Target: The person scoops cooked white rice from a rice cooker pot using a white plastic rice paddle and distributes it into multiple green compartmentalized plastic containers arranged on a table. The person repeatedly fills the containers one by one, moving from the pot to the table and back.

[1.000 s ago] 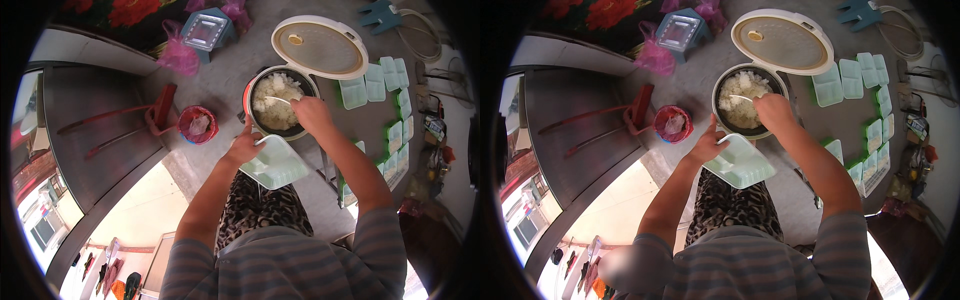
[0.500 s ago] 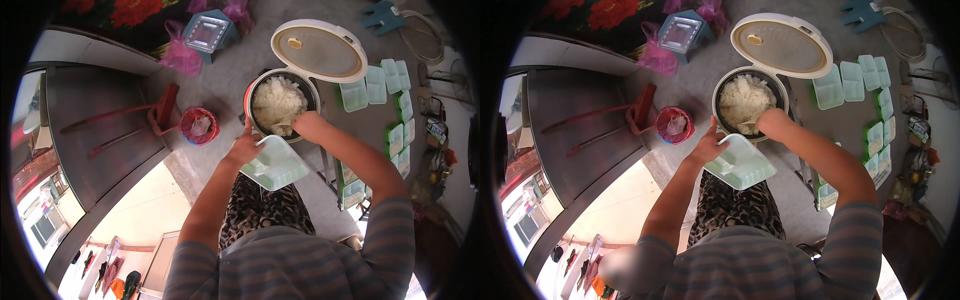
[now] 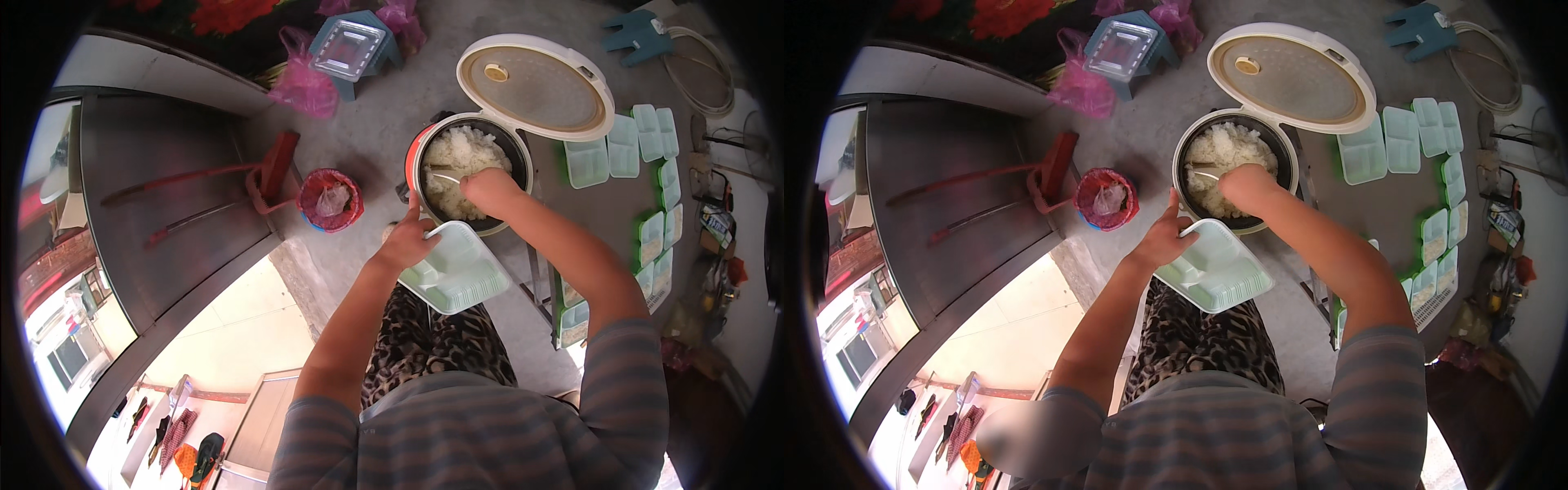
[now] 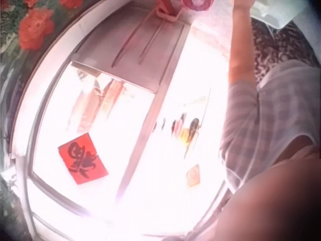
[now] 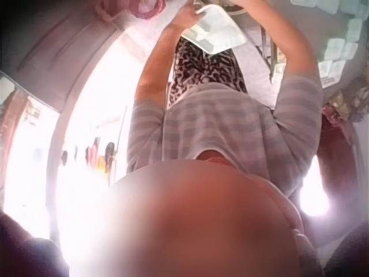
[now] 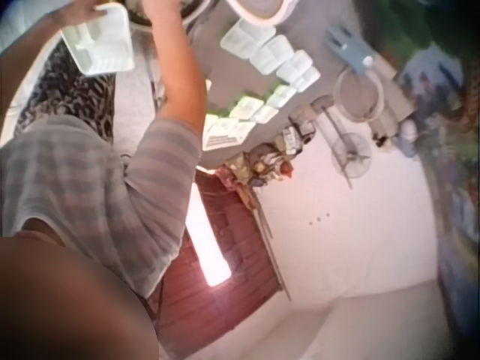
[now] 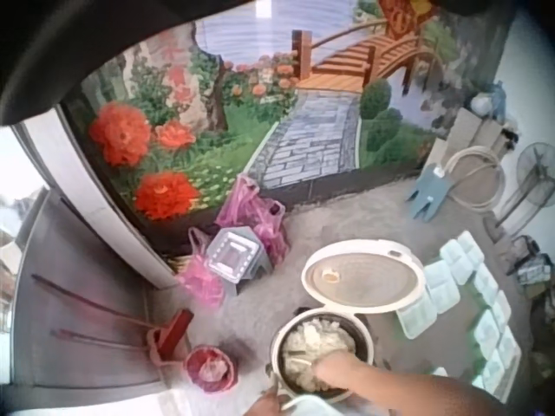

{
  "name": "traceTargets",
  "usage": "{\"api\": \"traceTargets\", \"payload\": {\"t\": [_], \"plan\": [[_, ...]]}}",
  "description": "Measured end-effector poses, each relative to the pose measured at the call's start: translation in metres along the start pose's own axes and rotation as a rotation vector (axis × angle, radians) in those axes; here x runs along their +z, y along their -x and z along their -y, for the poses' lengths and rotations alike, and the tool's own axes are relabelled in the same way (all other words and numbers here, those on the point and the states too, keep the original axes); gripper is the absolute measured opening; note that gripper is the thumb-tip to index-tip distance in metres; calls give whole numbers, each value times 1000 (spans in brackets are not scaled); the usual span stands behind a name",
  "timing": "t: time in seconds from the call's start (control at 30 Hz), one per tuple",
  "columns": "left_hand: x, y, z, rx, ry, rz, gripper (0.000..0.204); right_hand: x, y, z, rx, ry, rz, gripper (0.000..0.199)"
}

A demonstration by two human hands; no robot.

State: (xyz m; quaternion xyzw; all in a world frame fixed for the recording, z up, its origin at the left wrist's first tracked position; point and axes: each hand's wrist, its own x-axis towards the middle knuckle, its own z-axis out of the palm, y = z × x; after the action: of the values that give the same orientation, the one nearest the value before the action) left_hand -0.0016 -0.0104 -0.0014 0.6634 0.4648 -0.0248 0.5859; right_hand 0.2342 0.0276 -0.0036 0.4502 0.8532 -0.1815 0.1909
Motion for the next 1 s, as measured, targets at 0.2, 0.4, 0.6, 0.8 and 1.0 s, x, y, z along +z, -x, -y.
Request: {"api": "traceTargets", "payload": {"t": [0.2,0.4,0.6,0.8,1.0], "plan": [[-1,5,-1,-32,19,1,33,-33,33,8,143,-45,-75,10],[4,3,-1,19,-67,-4,30,-5,-25,9,282,-107,-94,16],[4,4,1,-22,2,-19,31,-1,7,6,41,-41,-25,14],[1,8,0,-42,-28,6,33,-32,21,11,298,-100,-122,13],[1,-1,-7,-42,-65,36,32,3,-29,17,353,-172,-6,19]]}}
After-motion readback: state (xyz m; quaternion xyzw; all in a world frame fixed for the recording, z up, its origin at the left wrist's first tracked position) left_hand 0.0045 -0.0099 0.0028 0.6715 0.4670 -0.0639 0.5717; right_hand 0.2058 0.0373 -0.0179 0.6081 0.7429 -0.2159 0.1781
